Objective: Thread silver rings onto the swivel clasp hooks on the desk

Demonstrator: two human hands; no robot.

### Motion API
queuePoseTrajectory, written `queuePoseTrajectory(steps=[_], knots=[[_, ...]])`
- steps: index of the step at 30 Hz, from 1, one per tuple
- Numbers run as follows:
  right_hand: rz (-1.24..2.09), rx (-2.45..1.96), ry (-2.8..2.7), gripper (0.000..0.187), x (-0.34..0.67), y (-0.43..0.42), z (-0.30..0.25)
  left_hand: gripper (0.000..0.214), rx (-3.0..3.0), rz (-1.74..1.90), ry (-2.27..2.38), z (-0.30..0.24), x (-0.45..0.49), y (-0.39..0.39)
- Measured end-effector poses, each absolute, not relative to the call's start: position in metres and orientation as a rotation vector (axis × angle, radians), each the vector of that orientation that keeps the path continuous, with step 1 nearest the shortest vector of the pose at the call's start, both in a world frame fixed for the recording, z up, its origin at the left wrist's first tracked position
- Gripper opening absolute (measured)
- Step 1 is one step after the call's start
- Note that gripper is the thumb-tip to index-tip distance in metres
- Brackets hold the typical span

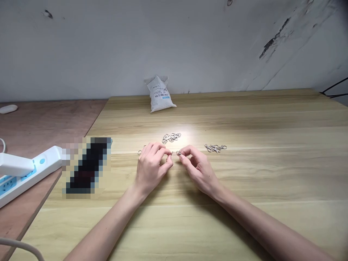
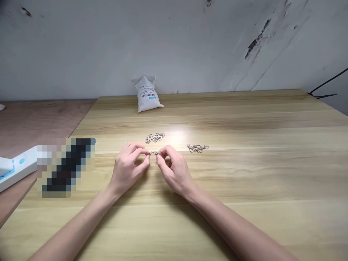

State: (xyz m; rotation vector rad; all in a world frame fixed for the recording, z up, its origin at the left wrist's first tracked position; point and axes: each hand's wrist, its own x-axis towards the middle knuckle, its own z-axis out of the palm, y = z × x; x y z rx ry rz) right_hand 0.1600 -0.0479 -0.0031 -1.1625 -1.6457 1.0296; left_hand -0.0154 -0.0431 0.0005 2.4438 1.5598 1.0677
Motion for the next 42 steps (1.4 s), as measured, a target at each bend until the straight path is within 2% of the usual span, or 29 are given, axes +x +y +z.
queuePoseTrajectory(steps=[4,7,19,27,36,42], knots=[[0.510,-1.158,-1.942,0.010,0.163,-0.044,-0.004,0.009,2.784,0.969,1.543,0.001,-0.019,-0.039],[0.399,-1.193,-2.003,0.009,0.163,-0.043,-0.009,0.013,2.975,0.953,1.507,0.001,-0.018,-0.038],[0.439,-1.233,-2.060,0.017,0.165,-0.042,-0.011,0.016,3.026,0.936,1.329,0.001,-0.012,-0.044],[0.444,-1.244,-2.070,0.017,0.164,-0.043,-0.009,0.014,3.172,0.853,1.391,0.001,-0.010,-0.045],[0.485,-1.225,-2.092,0.019,0.164,-0.042,-0.009,0.016,3.034,0.893,1.319,-0.001,-0.009,-0.046],[0.440,-1.141,-2.265,0.021,0.162,-0.045,-0.007,0.015,3.067,0.862,1.453,-0.001,-0.010,-0.043]])
